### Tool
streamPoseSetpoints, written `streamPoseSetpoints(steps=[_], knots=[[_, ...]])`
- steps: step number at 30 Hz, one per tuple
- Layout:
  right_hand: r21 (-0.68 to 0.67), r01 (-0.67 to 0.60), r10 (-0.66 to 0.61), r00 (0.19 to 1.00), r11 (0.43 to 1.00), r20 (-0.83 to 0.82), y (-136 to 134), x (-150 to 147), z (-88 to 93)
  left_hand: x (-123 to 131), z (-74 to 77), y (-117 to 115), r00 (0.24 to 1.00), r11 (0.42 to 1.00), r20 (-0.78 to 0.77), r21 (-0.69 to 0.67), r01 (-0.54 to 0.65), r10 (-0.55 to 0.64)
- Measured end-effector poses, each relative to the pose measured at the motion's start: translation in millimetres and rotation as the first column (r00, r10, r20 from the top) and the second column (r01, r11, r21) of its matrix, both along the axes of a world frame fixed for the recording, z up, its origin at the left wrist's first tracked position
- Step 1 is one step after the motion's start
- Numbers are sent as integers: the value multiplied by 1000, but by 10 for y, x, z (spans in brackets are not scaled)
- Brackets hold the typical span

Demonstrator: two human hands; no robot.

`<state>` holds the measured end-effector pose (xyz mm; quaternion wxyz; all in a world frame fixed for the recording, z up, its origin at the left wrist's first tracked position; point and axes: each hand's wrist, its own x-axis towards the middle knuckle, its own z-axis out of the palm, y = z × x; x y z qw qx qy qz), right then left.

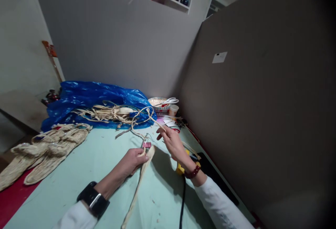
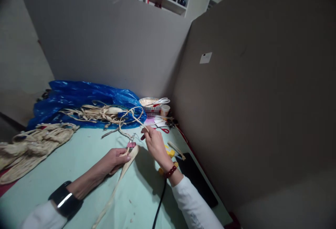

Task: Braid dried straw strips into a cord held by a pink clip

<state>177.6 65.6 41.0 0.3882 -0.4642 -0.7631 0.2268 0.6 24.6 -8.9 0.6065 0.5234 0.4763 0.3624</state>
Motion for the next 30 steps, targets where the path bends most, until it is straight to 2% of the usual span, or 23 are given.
streamPoseSetpoints(steps=[4,7,10,12,14,18,21,23,26,28,30], knots=[[73,-17,11,997,997,75,402,-385,421,35,76,-15,999,1000,39,-10,-22,23],[-62,-84,81,995,995,-50,821,-780,749,45,108,-19,997,999,60,-31,-42,44],[-7,-55,53,990,998,-134,1001,-916,868,50,105,-11,993,996,86,-54,-73,77],[25,-134,136,983,991,-123,877,-785,768,51,103,-7,990,994,110,-62,-87,93],[-67,-219,210,971,974,-111,597,-523,551,47,110,-11,987,994,128,-63,-89,96],[-299,-145,133,989,943,-58,-31,-22,29,29,119,-36,988,996,128,-46,-77,82],[-415,-191,165,981,889,-99,-296,48,-224,12,100,-48,994,998,90,0,-65,65],[-483,-265,173,958,835,-228,-367,-21,-298,1,87,-50,997,998,60,12,-55,54],[-544,-348,110,900,763,-421,-402,-134,-315,-9,86,-52,999,999,40,18,-37,36],[-557,-342,60,885,757,-462,-409,-164,-313,-10,92,-51,999,999,20,21,-28,28],[-544,-296,21,890,785,-455,-404,-158,-339,-12,94,-47,1000,1000,-7,17,-20,21]])
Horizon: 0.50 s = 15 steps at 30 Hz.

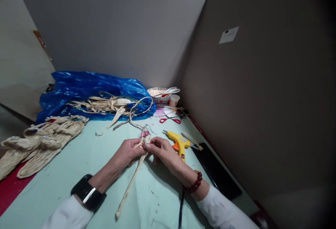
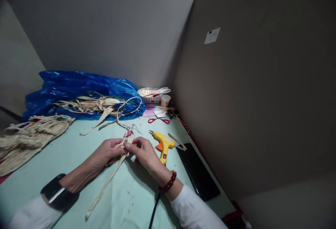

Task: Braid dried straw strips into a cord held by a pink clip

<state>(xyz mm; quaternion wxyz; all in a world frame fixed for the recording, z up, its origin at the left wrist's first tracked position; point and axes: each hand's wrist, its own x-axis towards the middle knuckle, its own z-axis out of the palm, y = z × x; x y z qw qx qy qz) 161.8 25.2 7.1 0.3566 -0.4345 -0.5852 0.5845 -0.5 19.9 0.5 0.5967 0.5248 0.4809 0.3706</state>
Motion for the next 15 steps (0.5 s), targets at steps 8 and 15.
streamPoseSetpoints(steps=[8,15], knots=[[183,49,-61,996,982,58,95,72,-243,-36,-60,34,998,998,60,-58,17,-13],[112,10,4,992,994,-127,94,45,-77,-42,-28,28,991,996,136,-94,-5,18]])
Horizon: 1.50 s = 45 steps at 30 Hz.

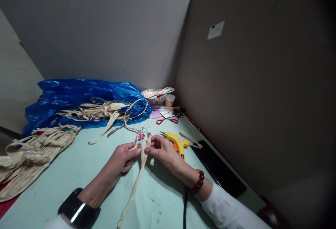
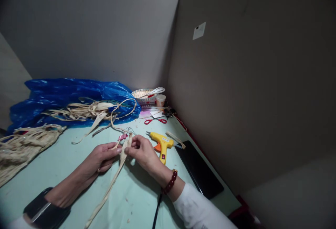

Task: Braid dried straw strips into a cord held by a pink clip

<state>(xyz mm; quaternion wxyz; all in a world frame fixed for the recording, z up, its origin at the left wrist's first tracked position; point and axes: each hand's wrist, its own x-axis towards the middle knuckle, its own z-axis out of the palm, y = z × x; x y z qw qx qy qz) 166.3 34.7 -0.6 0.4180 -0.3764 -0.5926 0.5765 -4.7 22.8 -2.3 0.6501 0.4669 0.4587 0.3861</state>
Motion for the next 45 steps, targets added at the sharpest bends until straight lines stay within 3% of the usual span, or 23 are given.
streamPoseSetpoints(steps=[4,10,16,24,31,39,45], knots=[[47,-82,82,997,996,10,-26,21,33,-1,0,-3,999,1000,30,-10,-18,18],[182,-39,10,987,982,159,-7,43,-56,-1,-26,-3,996,997,-85,72,2,4],[121,-88,80,994,989,71,-30,44,26,-7,10,-13,1000,1000,9,25,-8,8],[214,-71,-9,936,974,352,-93,35,9,3,-18,-12,998,997,-50,68,-40,44],[112,-54,42,993,992,106,-37,29,-11,-3,6,-6,999,998,27,49,-26,24],[92,-83,80,996,992,37,-81,7,4,-3,17,-22,1000,999,-5,43,-5,5],[131,56,-53,998,990,-25,-115,39,179,-9,-10,-18,999,998,-22,31,-48,49]])
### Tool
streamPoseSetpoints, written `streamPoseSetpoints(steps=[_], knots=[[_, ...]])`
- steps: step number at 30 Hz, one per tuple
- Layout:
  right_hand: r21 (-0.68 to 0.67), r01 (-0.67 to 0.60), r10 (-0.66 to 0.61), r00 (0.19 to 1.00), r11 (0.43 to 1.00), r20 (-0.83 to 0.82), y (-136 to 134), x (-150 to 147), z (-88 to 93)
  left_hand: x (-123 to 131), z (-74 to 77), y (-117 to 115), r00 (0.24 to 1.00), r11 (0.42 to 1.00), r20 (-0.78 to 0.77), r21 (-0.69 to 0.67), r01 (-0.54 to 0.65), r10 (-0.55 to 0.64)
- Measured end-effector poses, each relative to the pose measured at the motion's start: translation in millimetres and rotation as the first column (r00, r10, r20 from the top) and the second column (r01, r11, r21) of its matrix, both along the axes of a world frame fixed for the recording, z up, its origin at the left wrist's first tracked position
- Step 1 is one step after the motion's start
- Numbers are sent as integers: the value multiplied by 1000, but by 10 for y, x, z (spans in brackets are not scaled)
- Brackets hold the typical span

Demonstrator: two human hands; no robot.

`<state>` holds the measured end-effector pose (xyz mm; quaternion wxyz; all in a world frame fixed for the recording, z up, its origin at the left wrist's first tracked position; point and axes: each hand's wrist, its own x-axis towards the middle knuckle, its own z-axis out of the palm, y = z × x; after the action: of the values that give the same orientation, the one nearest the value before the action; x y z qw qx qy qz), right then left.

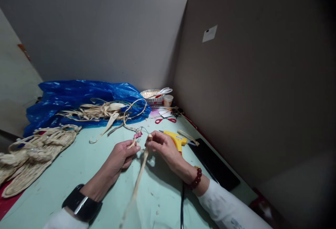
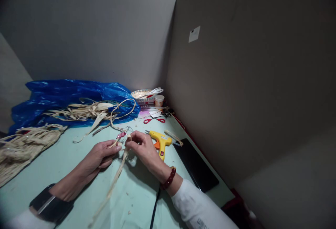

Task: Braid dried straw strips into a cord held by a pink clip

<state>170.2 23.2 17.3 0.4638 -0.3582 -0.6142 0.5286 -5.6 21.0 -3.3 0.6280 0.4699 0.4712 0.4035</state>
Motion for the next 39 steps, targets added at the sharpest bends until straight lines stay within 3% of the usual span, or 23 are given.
streamPoseSetpoints(steps=[4,7,9,11,14,16,18,21,23,25,27,28,31,36,39], knots=[[77,93,-75,975,993,-209,-8,144,231,-9,-22,5,1000,1000,-22,8,-5,5],[68,259,-210,888,963,-409,-34,395,497,-9,-19,8,998,1000,-54,19,25,-24],[78,404,-314,805,911,-504,-70,618,717,-7,-4,6,996,998,-68,16,53,-51],[100,542,-394,714,834,-578,-122,840,960,-6,17,2,995,998,-75,11,69,-68],[222,743,-451,584,631,-674,-195,1078,1307,-11,45,-1,991,996,-102,6,88,-87],[344,806,-481,571,481,-665,-193,1152,1473,-21,55,2,988,994,-113,0,105,-105],[446,796,-507,605,410,-614,-108,1178,1538,-33,59,6,986,993,-113,-7,122,-122],[558,706,-606,688,435,-398,161,1182,1388,-55,54,9,985,990,-98,-22,139,-141],[631,543,-703,712,554,5,361,1179,1136,-64,49,4,986,989,-70,-35,146,-149],[643,294,-655,615,707,439,507,1167,830,-63,42,-5,987,988,-50,-40,149,-151],[460,71,-436,476,885,764,576,1139,553,-49,31,-11,988,990,-54,-29,141,-142],[365,-11,-328,419,931,847,586,1120,448,-38,23,-12,989,991,-61,-21,130,-131],[260,-117,-225,248,959,942,572,1041,322,0,3,-3,992,996,-82,-6,90,-90],[431,-225,-443,-3,874,896,606,688,601,46,13,-2,993,999,-110,10,36,-35],[464,-316,-479,33,828,877,706,203,778,70,28,-11,996,999,-87,23,34,-31]])
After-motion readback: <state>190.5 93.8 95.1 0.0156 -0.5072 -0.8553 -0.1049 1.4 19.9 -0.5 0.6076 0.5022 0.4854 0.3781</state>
